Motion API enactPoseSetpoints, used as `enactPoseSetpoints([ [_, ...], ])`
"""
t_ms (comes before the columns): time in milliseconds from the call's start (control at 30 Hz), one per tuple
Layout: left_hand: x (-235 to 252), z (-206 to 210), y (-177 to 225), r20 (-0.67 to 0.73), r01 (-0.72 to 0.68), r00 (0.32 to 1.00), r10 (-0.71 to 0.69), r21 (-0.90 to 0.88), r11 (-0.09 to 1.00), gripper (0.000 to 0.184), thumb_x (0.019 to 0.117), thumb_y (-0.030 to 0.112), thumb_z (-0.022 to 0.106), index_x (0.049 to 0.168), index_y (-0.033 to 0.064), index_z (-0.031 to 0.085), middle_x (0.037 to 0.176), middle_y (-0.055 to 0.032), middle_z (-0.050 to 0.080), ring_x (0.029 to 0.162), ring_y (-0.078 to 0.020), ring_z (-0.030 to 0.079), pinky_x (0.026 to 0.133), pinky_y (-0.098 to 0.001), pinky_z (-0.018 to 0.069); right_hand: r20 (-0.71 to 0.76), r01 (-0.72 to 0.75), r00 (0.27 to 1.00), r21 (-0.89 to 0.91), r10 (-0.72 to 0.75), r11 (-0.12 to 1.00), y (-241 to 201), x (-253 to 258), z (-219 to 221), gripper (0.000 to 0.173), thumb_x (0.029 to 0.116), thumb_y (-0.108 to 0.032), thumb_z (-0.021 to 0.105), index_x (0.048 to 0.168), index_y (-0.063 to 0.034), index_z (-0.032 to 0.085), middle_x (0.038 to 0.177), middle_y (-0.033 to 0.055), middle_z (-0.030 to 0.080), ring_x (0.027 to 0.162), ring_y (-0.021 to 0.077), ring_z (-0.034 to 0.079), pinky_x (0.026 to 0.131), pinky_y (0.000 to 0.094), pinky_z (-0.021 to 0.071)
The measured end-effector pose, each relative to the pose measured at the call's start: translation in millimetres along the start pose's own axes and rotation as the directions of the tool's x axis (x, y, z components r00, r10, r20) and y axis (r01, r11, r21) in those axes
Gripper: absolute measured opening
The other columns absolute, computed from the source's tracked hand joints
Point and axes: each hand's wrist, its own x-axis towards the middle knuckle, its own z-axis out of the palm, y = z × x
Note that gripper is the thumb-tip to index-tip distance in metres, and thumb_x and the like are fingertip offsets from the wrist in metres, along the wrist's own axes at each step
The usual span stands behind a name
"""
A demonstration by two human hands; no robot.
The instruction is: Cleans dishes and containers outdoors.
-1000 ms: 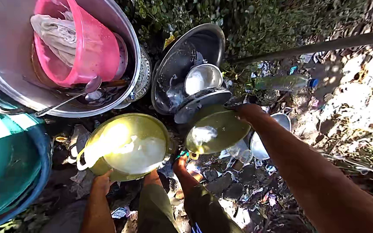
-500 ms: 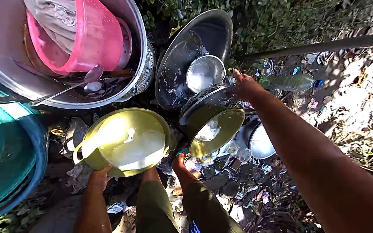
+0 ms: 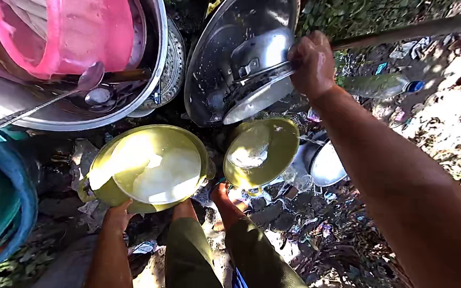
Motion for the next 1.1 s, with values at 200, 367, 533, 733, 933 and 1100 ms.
enactPoseSetpoints([
  [200,-8,6,7,-0.016,0.027,0.999,-0.028,-0.019,0.999,0.049,0.1008,0.008,0.059,0.146,0.0013,0.043,0.138,-0.0225,0.056,0.114,-0.031,0.065,0.089,-0.0496,0.0573,-0.274,0.207,0.936,-0.078,-0.221,0.975,-2,-76,-74,0.006,0.0866,0.002,0.063,0.093,0.0028,0.061,0.138,0.0302,0.055,0.132,0.0465,0.051,0.11,0.0549,0.0416],
  [367,-8,4,7,0.017,0.014,1.0,-0.013,-0.034,0.999,0.049,0.1013,0.01,0.06,0.147,0.0026,0.043,0.136,-0.0219,0.058,0.112,-0.0304,0.066,0.088,-0.0491,0.0585,-0.253,0.184,0.941,-0.172,-0.224,0.968,1,-164,-123,0.016,0.0888,-0.006,0.064,0.088,0.0069,0.055,0.136,0.0344,0.051,0.131,0.0477,0.05,0.11,0.0526,0.0438],
  [533,-6,4,5,0.019,0.018,1.0,-0.017,-0.046,0.999,0.049,0.102,0.009,0.059,0.148,0.003,0.042,0.137,-0.0224,0.057,0.112,-0.0309,0.066,0.088,-0.0493,0.0583,-0.254,0.288,0.905,-0.227,-0.342,0.93,15,-212,-125,0.014,0.0873,-0.007,0.066,0.091,-0.0006,0.054,0.126,0.0299,0.056,0.117,0.0407,0.059,0.099,0.0468,0.0505],
  [733,-6,2,5,0.019,0.005,1.0,-0.005,-0.023,1.0,0.048,0.1005,0.007,0.059,0.146,0.0021,0.044,0.135,-0.0219,0.058,0.111,-0.0297,0.067,0.087,-0.0481,0.0592,-0.079,0.296,0.946,-0.188,-0.315,0.936,4,-237,-151,0.013,0.0912,-0.012,0.062,0.099,-0.0037,0.056,0.128,0.0308,0.056,0.114,0.0435,0.059,0.095,0.0492,0.0511],
  [933,-7,5,5,-0.001,0.016,1.0,-0.016,-0.033,0.999,0.05,0.1008,0.008,0.06,0.148,0.0039,0.043,0.137,-0.0212,0.057,0.113,-0.0303,0.066,0.089,-0.0495,0.0585,0.01,0.34,0.939,-0.196,-0.345,0.92,8,-260,-157,0.007,0.0941,-0.013,0.056,0.099,-0.0084,0.056,0.119,0.0281,0.061,0.102,0.0422,0.062,0.087,0.0484,0.0516],
  [1100,-14,7,7,-0.005,0.012,1.0,-0.012,-0.008,1.0,0.048,0.102,0.009,0.057,0.147,0.0027,0.043,0.138,-0.022,0.055,0.114,-0.0307,0.064,0.09,-0.0494,0.0571,0.172,0.263,0.953,-0.067,-0.248,0.963,37,-277,-97,0.009,0.0862,-0.003,0.059,0.093,-0.0022,0.065,0.114,0.0289,0.066,0.101,0.0495,0.066,0.082,0.0616,0.0551],
])
